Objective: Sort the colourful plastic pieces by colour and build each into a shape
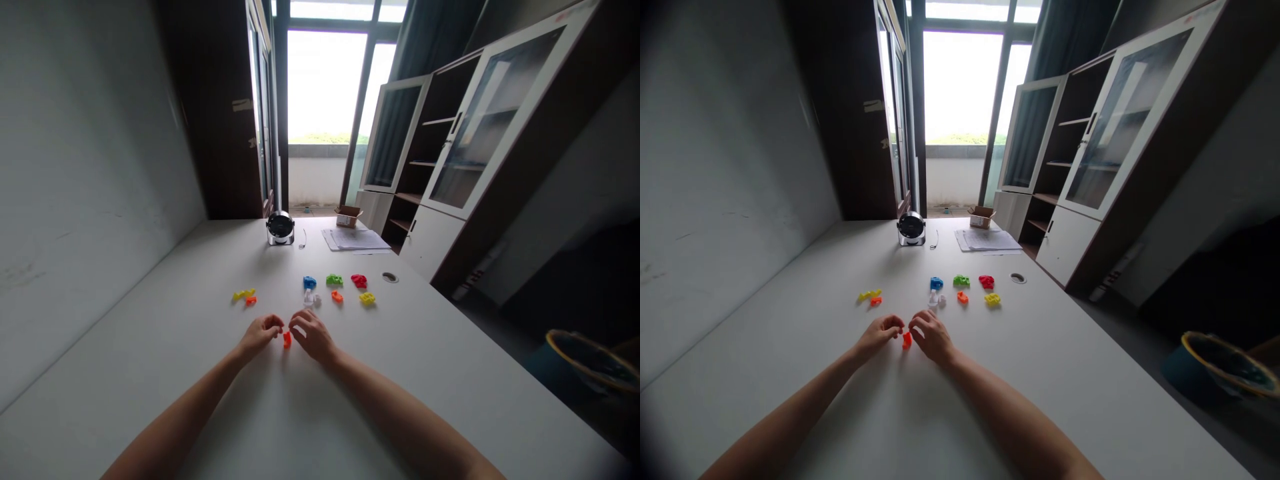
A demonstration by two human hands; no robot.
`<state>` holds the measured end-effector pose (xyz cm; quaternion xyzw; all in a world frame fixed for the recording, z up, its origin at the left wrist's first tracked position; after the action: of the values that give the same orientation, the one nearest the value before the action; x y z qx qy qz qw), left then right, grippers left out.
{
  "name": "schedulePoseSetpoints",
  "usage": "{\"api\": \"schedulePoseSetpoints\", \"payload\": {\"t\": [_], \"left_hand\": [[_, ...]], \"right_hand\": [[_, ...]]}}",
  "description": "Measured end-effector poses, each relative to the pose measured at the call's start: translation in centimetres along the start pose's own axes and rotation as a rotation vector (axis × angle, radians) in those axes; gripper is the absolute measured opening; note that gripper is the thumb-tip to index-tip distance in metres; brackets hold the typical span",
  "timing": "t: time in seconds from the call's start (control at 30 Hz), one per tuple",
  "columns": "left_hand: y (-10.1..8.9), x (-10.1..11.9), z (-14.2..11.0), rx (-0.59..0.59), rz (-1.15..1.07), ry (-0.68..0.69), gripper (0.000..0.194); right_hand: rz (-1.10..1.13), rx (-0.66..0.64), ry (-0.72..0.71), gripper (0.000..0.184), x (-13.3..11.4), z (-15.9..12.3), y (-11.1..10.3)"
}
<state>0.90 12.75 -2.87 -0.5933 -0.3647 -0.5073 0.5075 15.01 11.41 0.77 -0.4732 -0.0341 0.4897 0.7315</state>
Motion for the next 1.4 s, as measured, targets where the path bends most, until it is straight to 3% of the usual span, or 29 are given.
{"api": "schedulePoseSetpoints", "payload": {"t": [0.13, 0.27, 0.4, 0.47, 0.57, 0.73, 0.9, 1.03, 1.17, 1.3, 1.4], "left_hand": [[-0.1, -0.4, 0.1, 0.002, 0.035, -0.016, 0.021], [-0.7, 0.7, -0.5, 0.037, 0.26, 0.015, 0.014], [1.5, 2.4, -1.9, -0.234, 0.397, 0.081, 0.02], [2.3, 3.2, -2.5, -0.304, 0.471, 0.154, 0.028], [3.0, 4.0, -2.7, -0.282, 0.543, 0.243, 0.021], [3.0, 3.3, -2.2, -0.19, 0.604, 0.251, 0.019], [1.4, 2.5, -1.6, -0.077, 0.445, 0.184, 0.026], [0.4, 1.7, -1.1, 0.001, 0.296, 0.127, 0.02], [-0.6, 0.6, -0.5, 0.099, 0.014, 0.064, 0.016], [-1.6, -0.9, -0.2, 0.207, -0.292, 0.01, 0.026], [-1.9, -1.4, -0.2, 0.248, -0.363, -0.005, 0.03]], "right_hand": [[-0.028, 0.021, 0.073, 0.011, 0.5, -0.1, 0.1], [-0.054, 0.09, 0.218, 0.012, 2.1, -0.4, -0.7], [-0.021, 0.12, 0.305, 0.013, 3.6, -0.5, -1.2], [-0.008, 0.129, 0.306, 0.012, 3.9, -0.5, -1.2], [-0.004, 0.137, 0.274, 0.013, 3.7, -0.5, -1.0], [0.006, 0.136, 0.254, 0.013, 3.3, -0.4, -1.1], [0.021, 0.105, 0.237, 0.013, 3.0, -0.3, -0.8], [0.027, 0.09, 0.188, 0.013, 2.5, -0.3, -0.7], [0.023, 0.087, 0.145, 0.012, 1.9, -0.3, -0.8], [0.02, 0.09, 0.072, 0.011, 0.9, -0.3, -0.8], [0.014, 0.046, -0.015, 0.016, -0.5, -0.4, -0.3]]}}
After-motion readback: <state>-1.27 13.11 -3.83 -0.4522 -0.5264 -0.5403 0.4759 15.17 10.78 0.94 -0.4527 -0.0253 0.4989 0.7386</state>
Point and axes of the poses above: each hand's wrist, its own z-axis towards the middle knuckle, its own y-axis out of the palm, x = y × z, the point moved 9 cm from there along z, towards the middle knuckle, and after that the axes turned 7 degrees about -z, right-handed, at the moved point
